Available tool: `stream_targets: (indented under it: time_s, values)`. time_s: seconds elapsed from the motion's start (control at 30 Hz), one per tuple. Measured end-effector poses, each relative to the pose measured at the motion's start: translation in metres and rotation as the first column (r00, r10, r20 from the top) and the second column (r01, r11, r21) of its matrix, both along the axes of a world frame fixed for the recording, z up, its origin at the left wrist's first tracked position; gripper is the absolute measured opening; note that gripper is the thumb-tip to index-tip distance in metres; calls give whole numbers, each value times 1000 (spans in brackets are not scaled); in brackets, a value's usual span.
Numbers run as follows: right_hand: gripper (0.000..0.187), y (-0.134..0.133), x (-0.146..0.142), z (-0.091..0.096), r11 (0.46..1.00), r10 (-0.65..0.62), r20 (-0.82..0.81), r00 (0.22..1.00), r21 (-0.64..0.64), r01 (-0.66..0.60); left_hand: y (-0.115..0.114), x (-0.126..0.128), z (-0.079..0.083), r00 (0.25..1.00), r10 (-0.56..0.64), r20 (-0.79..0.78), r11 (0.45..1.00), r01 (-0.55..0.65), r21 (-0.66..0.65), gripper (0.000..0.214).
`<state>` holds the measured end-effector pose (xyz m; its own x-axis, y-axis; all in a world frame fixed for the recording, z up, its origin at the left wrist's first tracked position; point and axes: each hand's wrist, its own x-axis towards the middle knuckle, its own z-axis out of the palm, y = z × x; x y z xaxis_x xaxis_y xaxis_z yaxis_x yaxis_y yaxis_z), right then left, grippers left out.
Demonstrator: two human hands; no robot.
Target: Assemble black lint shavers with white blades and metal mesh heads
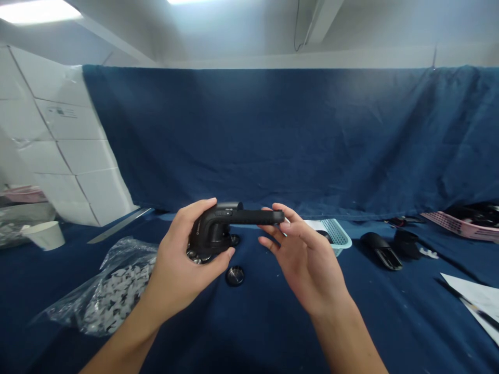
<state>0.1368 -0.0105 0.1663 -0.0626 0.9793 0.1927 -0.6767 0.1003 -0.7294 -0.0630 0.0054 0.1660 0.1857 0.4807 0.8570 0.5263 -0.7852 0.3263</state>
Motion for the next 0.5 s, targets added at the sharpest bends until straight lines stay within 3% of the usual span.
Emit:
stream_targets:
  time_s: [0.5]
  values:
    - [31, 0, -6, -5, 969, -238, 122, 964, 89, 229, -4, 9, -6, 994, 101, -39, 989, -96, 111, 60]
